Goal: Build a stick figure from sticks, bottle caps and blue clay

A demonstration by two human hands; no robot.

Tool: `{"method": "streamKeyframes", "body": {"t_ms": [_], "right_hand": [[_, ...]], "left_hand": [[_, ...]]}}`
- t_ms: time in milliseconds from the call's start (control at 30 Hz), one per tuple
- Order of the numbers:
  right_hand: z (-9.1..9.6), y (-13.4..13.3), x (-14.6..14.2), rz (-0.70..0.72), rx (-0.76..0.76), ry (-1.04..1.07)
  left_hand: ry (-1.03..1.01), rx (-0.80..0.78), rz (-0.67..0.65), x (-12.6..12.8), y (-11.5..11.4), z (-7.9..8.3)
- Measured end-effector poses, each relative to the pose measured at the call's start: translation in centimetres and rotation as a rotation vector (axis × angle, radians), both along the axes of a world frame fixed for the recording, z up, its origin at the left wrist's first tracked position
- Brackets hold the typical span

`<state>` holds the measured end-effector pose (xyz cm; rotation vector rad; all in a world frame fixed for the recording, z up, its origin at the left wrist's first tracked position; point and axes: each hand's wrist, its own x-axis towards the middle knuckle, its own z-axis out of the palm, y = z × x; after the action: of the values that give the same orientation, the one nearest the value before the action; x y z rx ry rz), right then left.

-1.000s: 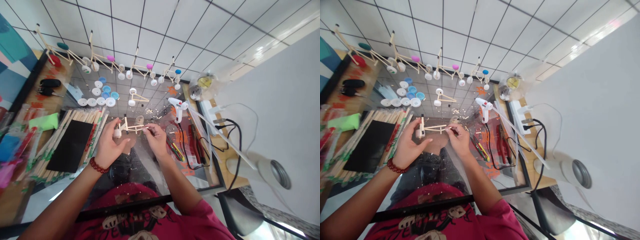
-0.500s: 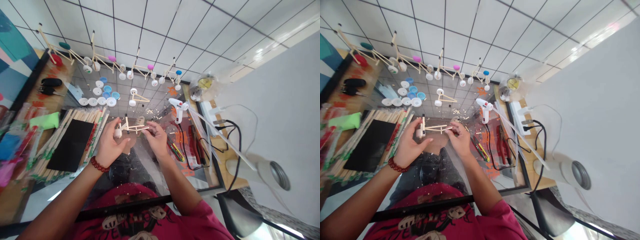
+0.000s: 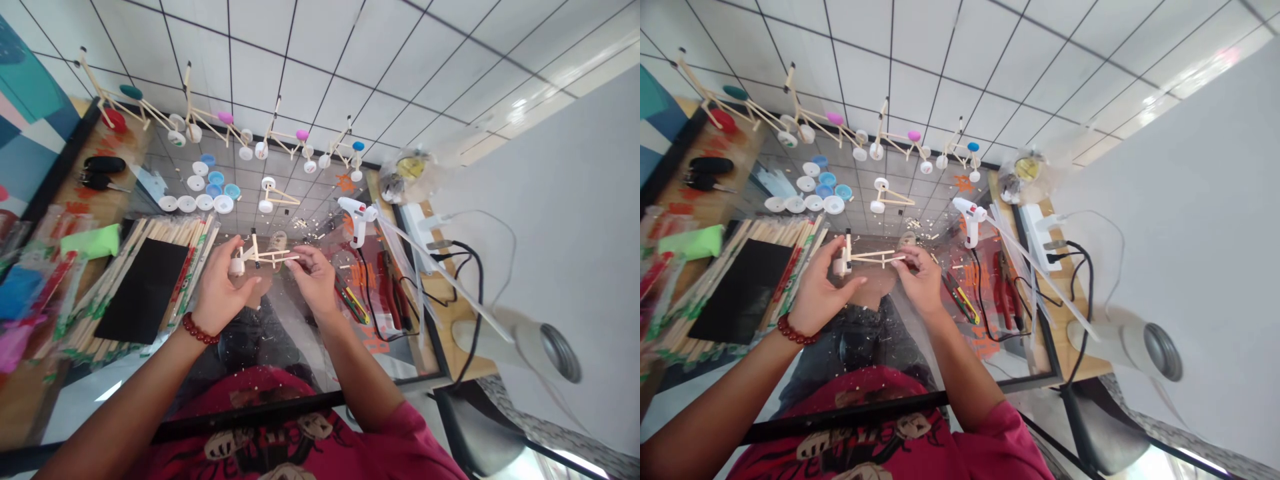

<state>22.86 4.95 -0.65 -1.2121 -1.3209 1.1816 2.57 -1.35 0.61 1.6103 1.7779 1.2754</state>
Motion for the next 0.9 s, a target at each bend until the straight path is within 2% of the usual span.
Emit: {"method": "streamKeyframes", "body": {"t_ms": [233,900], "right_hand": [[0.10,0.04,0.01,0.026,0.016,-0.031],[-0.01,0.09,-0.03,0.013,0.040,-0.045]], "left_hand": [[0.024,-0.019,-0.004,-0.12,0.10,0.45],[-0.029,-0.027,0.002,-0.03,-0.01,0.09]]}}
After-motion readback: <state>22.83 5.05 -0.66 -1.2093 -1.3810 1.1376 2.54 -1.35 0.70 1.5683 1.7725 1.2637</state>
